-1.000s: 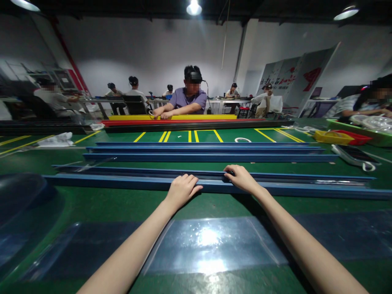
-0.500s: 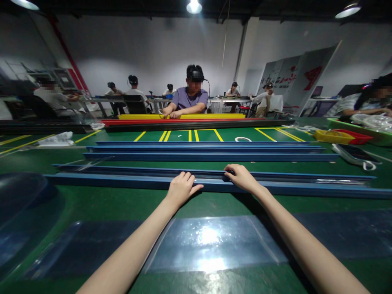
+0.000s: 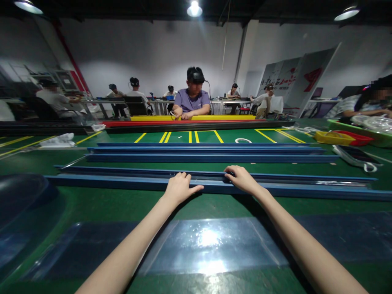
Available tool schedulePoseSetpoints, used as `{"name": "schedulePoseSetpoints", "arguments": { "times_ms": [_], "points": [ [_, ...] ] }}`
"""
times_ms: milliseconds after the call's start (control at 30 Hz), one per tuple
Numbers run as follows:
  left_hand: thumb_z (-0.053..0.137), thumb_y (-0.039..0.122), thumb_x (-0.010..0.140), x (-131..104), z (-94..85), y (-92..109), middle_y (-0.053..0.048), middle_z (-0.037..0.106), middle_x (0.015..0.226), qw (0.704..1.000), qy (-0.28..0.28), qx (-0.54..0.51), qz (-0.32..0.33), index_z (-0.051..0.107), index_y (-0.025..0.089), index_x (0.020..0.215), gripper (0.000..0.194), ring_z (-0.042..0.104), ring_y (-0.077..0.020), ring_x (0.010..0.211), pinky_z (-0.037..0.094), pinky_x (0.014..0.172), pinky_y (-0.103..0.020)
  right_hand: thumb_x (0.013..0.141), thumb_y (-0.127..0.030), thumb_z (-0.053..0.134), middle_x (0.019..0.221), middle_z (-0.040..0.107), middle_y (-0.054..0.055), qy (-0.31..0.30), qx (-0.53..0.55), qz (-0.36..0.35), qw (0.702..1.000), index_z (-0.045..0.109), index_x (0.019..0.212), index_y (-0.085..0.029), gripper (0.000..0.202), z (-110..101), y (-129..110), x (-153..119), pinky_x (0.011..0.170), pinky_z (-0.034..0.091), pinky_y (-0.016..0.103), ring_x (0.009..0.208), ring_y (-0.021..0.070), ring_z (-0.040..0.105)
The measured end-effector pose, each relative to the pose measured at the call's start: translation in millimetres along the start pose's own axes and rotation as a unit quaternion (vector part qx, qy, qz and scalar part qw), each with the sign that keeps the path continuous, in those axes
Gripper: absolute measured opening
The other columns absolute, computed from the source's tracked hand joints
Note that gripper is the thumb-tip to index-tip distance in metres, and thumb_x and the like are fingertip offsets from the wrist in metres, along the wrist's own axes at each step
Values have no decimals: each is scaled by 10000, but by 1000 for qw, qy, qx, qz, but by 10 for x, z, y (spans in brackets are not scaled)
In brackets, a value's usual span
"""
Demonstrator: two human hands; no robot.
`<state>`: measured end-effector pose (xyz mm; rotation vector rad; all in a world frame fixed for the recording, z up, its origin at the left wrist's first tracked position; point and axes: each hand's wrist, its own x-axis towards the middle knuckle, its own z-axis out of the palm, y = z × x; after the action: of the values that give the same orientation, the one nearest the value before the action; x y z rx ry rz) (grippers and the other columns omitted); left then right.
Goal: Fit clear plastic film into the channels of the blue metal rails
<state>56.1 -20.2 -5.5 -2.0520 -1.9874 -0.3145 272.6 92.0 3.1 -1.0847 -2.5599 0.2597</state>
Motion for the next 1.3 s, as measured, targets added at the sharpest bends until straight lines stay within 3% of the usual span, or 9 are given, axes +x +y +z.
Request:
{"name": "schedulePoseSetpoints", "arguments": {
  "times_ms": [400,567,733,967,1300],
  "points": [
    [277,753,690,25,-78,34,-166,628,797,997,-35,39,-59,594,98,803,737,603,-273,741,431,612,-332,797,-223,454,873,643,61,0,-1,-3,1000,612,870,-166,183,13,18,2,729,385,241,830,174,564],
    [277,767,675,17,-71,6,-163,631,774,998,-20,41,-51,600,104,790,746,597,-284,747,421,644,-355,800,-221,452,871,640,60,-1,-1,-5,1000,608,868,-166,179,10,14,3,729,384,237,830,174,561],
    [335,710,715,-32,16,-33,-117,623,821,999,20,18,-29,581,138,822,632,581,-254,797,410,615,-307,802,-224,448,875,637,65,-1,0,-4,1000,605,871,-158,184,3,7,1,729,380,241,834,178,557],
    [390,560,805,-89,109,-51,-27,602,719,988,130,-40,72,543,170,746,423,554,-153,707,377,625,-253,805,-226,445,878,635,64,-5,-1,-4,1000,601,876,-160,184,9,16,-3,733,377,242,838,179,553],
    [444,495,809,-92,153,-29,-9,600,679,980,161,-85,84,550,168,714,357,547,-140,668,358,604,-246,803,-216,451,878,637,68,-4,0,-1,1000,608,880,-151,187,20,22,9,741,378,236,839,172,556]
  ]
}}
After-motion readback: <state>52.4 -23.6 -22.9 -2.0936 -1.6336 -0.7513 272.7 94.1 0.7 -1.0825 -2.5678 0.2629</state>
